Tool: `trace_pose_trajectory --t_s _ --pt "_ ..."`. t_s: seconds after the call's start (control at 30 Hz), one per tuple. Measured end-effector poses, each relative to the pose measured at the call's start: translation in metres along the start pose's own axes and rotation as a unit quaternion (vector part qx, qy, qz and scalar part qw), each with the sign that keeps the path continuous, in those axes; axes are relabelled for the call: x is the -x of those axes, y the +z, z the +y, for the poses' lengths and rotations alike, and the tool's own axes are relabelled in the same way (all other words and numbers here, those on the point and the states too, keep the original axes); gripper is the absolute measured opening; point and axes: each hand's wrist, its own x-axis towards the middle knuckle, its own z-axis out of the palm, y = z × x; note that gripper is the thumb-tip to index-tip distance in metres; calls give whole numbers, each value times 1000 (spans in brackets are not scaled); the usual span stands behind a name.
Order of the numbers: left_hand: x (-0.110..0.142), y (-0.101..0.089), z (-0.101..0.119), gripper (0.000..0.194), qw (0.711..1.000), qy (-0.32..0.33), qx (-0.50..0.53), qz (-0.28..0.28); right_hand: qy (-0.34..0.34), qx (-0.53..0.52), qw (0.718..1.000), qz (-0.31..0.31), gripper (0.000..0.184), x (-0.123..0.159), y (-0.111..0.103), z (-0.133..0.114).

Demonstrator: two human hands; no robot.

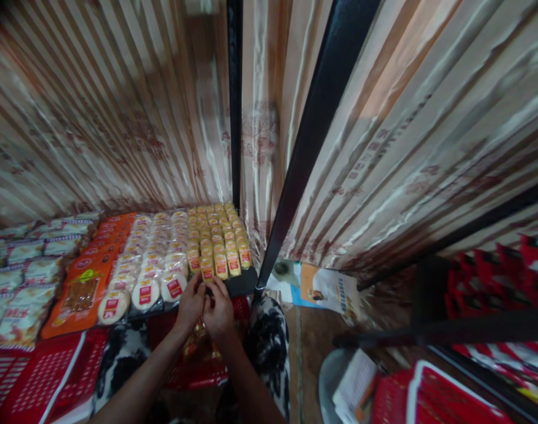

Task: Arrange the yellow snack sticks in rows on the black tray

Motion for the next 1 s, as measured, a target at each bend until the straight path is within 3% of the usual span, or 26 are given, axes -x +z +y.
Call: trace_pose_trajectory --t_s 0.23,0.4,0.57,0.77,1.0 --pt "0 2 -2 48 1000 6 -13 -9 0 9 1000 5 39 1 -2 -1" --pt "1 1 -4 40 997 61 -53 12 -14 6 1000 15 40 2 -3 0" --pt "2 -1 -2 44 991 73 -102 41 -20 29 999 29 33 1 -7 -2" --pt "1 5 -12 44 992 97 -77 37 -17 108 992 63 33 -3 -16 -4" --pt "-2 8 -23 44 993 100 -56 24 -6 154 988 34 36 -6 -18 -1"
